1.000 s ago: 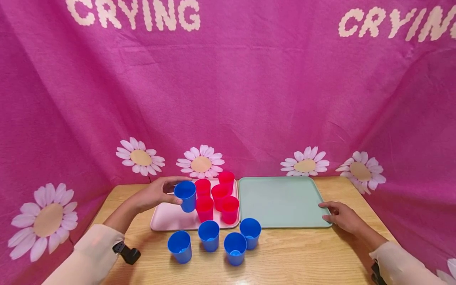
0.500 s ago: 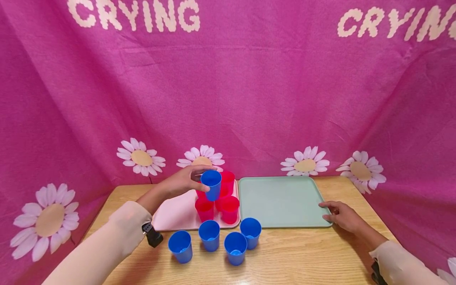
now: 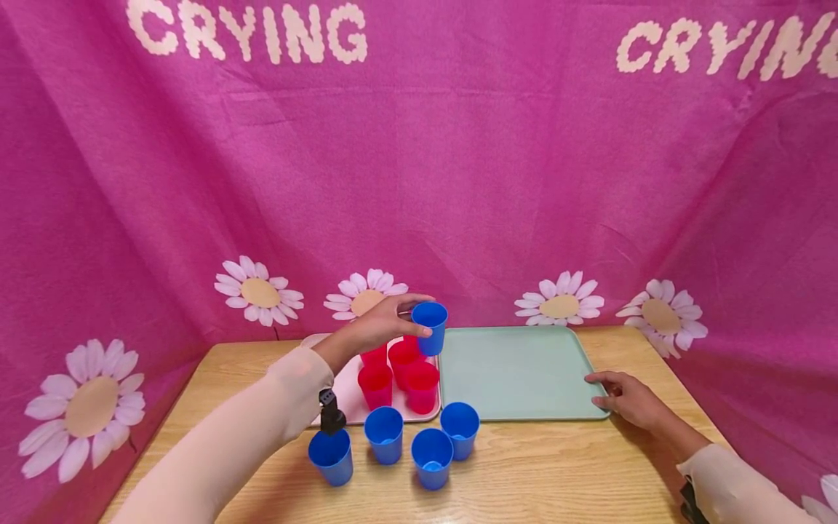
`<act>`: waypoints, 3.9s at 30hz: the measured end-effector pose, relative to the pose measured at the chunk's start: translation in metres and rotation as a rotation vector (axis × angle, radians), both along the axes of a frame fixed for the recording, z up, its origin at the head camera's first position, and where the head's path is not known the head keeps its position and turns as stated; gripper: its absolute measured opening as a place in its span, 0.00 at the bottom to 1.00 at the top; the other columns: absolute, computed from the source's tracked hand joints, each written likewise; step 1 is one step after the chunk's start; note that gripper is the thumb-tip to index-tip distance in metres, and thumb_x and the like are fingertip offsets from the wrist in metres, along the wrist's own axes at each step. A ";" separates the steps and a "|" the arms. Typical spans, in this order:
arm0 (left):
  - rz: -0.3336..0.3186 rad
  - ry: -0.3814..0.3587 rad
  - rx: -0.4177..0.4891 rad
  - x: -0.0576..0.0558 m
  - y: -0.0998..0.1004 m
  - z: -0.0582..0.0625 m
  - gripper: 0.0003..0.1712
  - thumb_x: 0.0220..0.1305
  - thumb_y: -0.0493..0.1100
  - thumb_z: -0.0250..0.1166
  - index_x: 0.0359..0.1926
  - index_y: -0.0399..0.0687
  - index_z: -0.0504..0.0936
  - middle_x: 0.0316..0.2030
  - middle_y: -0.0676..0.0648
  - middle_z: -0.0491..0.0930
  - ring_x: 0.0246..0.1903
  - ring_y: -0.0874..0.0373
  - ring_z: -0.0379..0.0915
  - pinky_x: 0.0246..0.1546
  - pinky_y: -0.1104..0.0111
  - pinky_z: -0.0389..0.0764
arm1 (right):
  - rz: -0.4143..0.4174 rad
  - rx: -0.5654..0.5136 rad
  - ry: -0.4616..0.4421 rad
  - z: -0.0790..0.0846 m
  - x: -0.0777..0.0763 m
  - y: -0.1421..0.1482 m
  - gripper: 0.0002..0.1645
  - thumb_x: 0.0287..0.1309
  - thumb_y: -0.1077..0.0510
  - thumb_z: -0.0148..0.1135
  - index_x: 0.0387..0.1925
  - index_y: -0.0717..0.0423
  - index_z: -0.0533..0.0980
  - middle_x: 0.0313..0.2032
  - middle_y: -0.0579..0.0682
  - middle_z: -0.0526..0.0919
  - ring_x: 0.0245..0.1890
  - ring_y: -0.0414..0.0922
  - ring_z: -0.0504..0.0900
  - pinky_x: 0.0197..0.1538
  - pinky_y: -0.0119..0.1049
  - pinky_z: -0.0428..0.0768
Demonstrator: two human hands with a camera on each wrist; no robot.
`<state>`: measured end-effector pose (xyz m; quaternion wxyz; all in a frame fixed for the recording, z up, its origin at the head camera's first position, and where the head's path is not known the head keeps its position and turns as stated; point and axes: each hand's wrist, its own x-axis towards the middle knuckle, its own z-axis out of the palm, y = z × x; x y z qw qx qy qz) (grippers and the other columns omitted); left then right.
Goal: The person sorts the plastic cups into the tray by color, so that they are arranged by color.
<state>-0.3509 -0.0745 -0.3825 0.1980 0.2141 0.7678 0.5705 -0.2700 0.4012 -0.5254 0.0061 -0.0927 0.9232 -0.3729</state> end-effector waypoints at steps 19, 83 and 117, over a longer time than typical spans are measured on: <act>0.247 -0.057 0.011 -0.017 0.088 -0.033 0.39 0.61 0.38 0.75 0.72 0.43 0.71 0.66 0.38 0.75 0.68 0.37 0.69 0.65 0.47 0.74 | -0.004 0.011 0.003 0.000 0.001 0.000 0.24 0.61 0.63 0.71 0.57 0.69 0.79 0.50 0.66 0.80 0.42 0.51 0.71 0.40 0.34 0.68; 0.288 -0.024 -0.072 -0.005 0.075 -0.020 0.46 0.60 0.36 0.75 0.76 0.41 0.64 0.73 0.34 0.65 0.73 0.36 0.60 0.66 0.49 0.73 | -0.023 0.008 -0.073 0.001 0.001 0.001 0.27 0.63 0.61 0.70 0.62 0.67 0.77 0.56 0.68 0.78 0.47 0.54 0.72 0.46 0.38 0.71; 0.219 0.066 0.030 0.069 -0.074 -0.023 0.47 0.63 0.39 0.73 0.78 0.42 0.60 0.77 0.36 0.58 0.78 0.36 0.47 0.74 0.46 0.58 | -0.041 -0.009 -0.062 0.001 0.002 -0.002 0.25 0.63 0.63 0.70 0.59 0.69 0.78 0.48 0.63 0.78 0.44 0.53 0.70 0.43 0.39 0.67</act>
